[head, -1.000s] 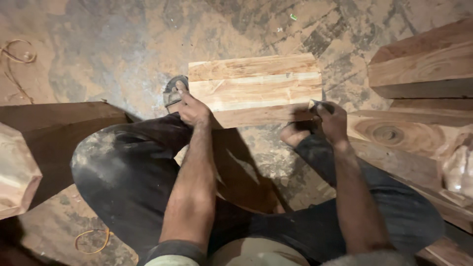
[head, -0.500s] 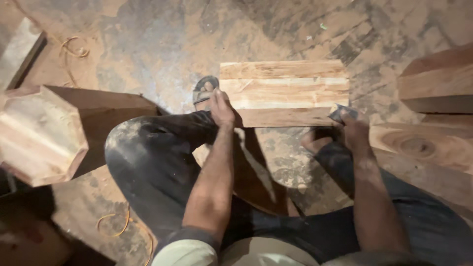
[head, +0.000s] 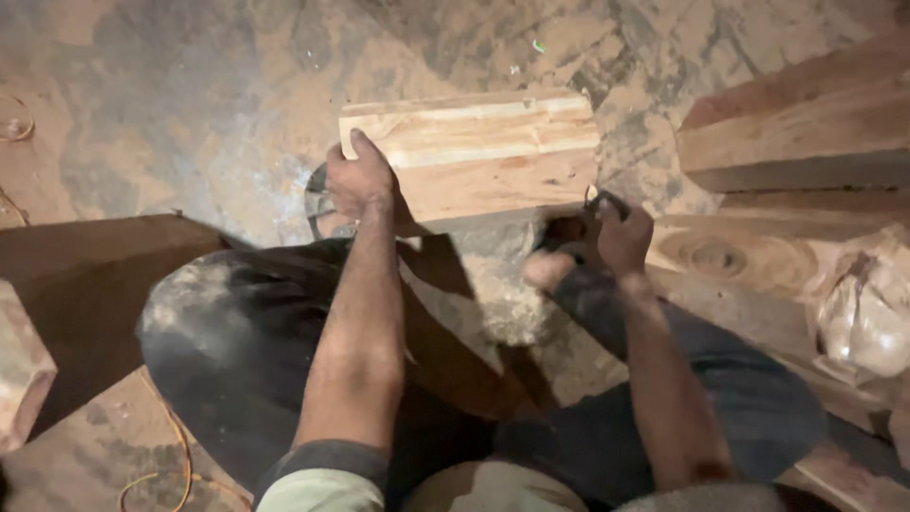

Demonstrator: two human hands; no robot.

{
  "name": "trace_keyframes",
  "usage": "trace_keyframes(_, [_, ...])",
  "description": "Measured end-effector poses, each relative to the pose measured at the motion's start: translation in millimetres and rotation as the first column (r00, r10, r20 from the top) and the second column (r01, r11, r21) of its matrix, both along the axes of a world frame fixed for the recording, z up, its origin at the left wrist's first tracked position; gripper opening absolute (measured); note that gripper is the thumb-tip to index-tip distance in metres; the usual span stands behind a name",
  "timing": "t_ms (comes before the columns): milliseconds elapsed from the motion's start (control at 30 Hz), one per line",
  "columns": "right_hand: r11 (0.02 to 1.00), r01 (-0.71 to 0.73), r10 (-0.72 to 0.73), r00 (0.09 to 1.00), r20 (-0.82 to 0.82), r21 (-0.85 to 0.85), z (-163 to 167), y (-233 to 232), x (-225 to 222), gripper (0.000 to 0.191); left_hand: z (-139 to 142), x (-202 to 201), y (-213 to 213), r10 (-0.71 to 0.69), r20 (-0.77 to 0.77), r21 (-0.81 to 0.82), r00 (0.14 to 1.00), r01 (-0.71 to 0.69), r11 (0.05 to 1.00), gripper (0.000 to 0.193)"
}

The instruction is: The person sits on the floor and sands a hexagonal wooden block with sandpaper, then switches to a rectangular wooden block and continues sanding its surfaces.

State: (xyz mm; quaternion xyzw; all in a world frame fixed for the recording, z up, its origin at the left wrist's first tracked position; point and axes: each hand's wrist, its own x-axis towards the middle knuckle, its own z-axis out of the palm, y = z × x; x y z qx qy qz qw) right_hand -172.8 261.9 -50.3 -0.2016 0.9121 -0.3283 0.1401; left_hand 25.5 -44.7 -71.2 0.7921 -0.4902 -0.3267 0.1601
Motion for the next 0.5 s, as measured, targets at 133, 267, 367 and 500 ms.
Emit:
trace_keyframes(133, [0.983, -0.133, 0.087, 0.944, -0.319, -0.126, -4.9, -14.3, 1.8, 0.023, 2.2, -11.7, -5.9, 0.072, 0.081, -0.016, 0.994, -0.071, 0.997, 0.049])
trace_keyframes(267, [0.971, -0.239, 0.201, 0.785, -0.586, 0.012, -19.2, -36.3, 3.5, 0.028, -3.5, -19.8, -15.2, 0.062, 0.113, -0.057, 0.992, -0.056, 0.997, 0.047])
trace_keyframes(367, [0.943, -0.276, 0.325, 0.637, -0.699, 0.188, -29.0, -52.7, 10.8, 0.038, -4.9, -22.8, -18.8, 0.055, 0.117, -0.037, 0.992, -0.051, 0.998, 0.046])
trace_keyframes(500, [0.947, -0.316, 0.278, 0.718, -0.638, 0.057, -33.9, -55.2, 10.8, 0.036, -1.3, -23.2, -20.1, 0.057, 0.113, -0.047, 0.992, -0.052, 0.998, 0.043])
